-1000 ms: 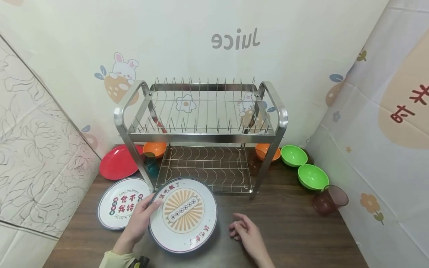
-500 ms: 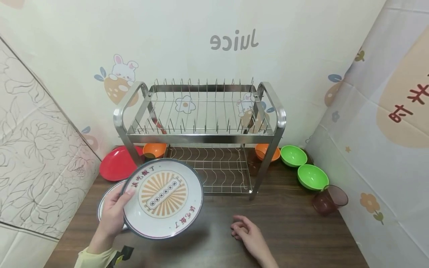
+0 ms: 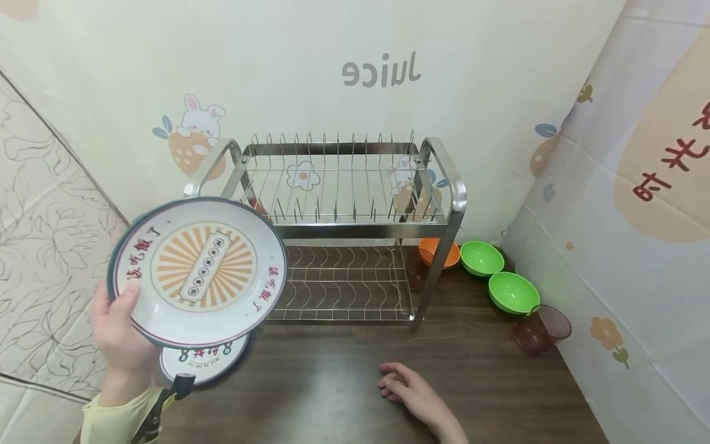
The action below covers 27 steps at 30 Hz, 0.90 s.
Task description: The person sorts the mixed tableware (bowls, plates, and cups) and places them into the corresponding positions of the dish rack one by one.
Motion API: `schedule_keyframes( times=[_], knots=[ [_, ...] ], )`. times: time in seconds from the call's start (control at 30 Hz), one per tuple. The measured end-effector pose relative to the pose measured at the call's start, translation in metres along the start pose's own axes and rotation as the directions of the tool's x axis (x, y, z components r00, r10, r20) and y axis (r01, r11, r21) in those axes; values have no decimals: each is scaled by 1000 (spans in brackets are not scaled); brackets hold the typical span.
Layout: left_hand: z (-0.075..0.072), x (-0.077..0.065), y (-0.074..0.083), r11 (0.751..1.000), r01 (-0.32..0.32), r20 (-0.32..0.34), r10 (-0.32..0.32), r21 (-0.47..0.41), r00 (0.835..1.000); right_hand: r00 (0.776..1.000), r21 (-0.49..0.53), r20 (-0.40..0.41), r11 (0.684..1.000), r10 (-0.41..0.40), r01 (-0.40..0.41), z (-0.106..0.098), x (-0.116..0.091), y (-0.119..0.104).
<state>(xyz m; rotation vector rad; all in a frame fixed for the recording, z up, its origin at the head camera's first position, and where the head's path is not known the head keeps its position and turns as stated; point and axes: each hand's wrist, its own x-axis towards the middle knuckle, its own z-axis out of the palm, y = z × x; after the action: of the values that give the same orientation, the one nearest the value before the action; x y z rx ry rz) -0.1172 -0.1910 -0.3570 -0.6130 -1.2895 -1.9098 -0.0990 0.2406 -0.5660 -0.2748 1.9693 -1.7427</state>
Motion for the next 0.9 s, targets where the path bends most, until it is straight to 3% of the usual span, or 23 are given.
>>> schedule_keyframes(
  times=[0.3, 0.57, 0.63, 0.73, 0.9],
  knots=[
    [21, 26, 11, 994, -40, -137, 26, -106, 990, 992, 13, 122, 1000, 7, -9, -6, -1, 2],
    [51, 52, 19, 959, -132, -248, 68, -252, 966, 989, 30, 146, 999, -23, 19, -7, -2, 5],
    [56, 57, 19, 959, -145, -318, 62, -245, 946, 989, 33, 149, 999, -21, 16, -7, -2, 4],
    [60, 63, 18, 969, -173, -368, 98, -175, 925, 988, 35, 154, 999, -16, 11, -7, -2, 3],
    [72, 75, 17, 963, -249, -324, 203, -106, 924, 988, 31, 155, 999, -23, 18, -8, -2, 3]
  ],
)
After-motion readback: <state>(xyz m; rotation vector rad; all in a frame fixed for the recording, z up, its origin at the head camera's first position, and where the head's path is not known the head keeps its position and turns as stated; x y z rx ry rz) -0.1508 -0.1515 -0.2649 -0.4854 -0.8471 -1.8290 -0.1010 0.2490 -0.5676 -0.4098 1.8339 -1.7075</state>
